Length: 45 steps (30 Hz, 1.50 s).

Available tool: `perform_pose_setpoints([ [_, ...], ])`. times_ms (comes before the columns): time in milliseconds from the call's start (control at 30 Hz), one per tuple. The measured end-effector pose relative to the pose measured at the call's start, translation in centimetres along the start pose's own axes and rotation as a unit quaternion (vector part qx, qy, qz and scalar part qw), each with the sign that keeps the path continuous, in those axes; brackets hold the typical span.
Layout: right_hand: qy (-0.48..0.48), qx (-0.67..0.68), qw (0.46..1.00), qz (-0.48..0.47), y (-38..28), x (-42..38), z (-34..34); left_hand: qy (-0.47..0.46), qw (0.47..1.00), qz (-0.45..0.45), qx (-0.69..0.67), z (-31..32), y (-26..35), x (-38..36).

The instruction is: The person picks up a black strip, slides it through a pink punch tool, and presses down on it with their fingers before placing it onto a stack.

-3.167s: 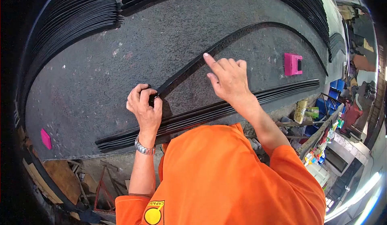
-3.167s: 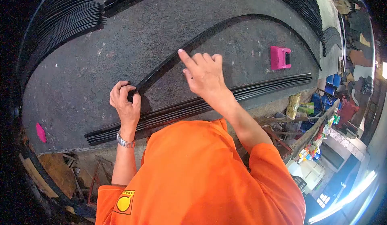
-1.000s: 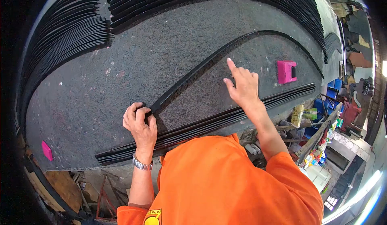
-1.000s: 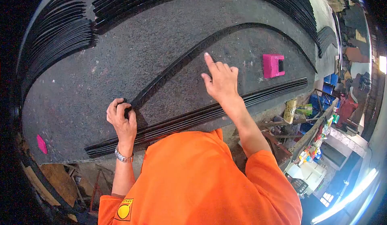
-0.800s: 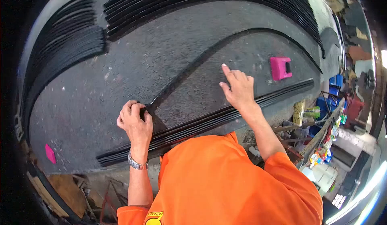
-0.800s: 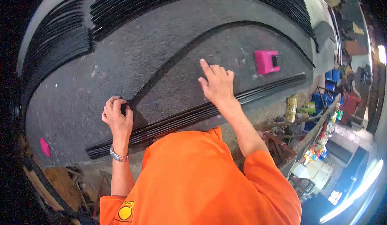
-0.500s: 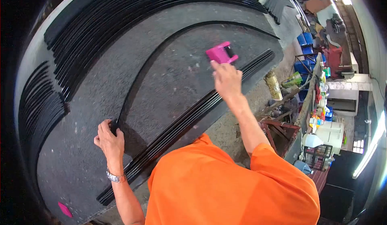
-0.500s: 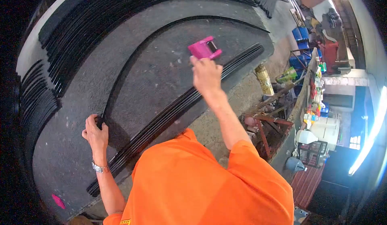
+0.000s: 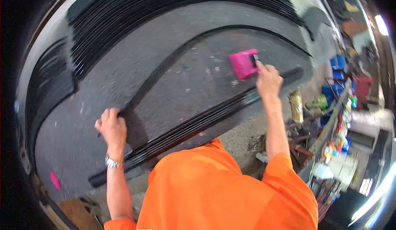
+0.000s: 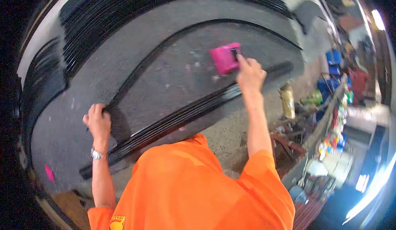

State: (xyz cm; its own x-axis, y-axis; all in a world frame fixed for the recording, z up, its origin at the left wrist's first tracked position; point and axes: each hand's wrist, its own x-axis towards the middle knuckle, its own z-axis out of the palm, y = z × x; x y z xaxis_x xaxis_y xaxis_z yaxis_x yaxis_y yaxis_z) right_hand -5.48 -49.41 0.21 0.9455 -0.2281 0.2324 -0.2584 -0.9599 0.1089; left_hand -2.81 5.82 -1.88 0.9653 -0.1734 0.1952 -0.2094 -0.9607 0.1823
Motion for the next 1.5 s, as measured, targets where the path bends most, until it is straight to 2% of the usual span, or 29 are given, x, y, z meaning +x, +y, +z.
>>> perform_pose_setpoints([
  [67,-0.008,-0.022,0.999,-0.024,0.0,0.1,0.0,0.015,1.000,-0.011,-0.002,-0.1,0.6,-0.3],
  [133,0.032,0.041,0.997,-0.058,-1.9,-0.2,-0.9,0.021,0.999,-0.023,0.006,0.4,0.7,-0.7],
  [233,-0.039,0.227,0.962,-0.146,-8.2,-0.9,-2.0,0.022,0.999,-0.032,0.026,0.8,1.0,-1.2],
  [300,-0.074,0.232,0.951,-0.188,-14.1,-2.5,-2.8,0.019,0.999,-0.038,0.030,0.9,1.2,-1.2],
  [400,-0.107,0.309,0.914,-0.241,-21.1,-3.8,-2.0,0.015,0.998,-0.045,0.034,0.8,1.4,-1.2],
  [533,-0.121,0.351,0.881,-0.293,-26.7,-4.3,-1.4,0.000,0.997,-0.058,0.057,1.1,1.4,-1.3],
  [1367,-0.111,0.353,0.848,-0.380,-32.6,-4.4,-1.5,0.007,0.997,-0.079,0.005,1.0,1.3,-1.0],
  [1500,-0.111,0.337,0.857,-0.373,-32.3,-4.3,-1.4,0.003,0.997,-0.079,0.002,0.9,1.3,-0.9],
])
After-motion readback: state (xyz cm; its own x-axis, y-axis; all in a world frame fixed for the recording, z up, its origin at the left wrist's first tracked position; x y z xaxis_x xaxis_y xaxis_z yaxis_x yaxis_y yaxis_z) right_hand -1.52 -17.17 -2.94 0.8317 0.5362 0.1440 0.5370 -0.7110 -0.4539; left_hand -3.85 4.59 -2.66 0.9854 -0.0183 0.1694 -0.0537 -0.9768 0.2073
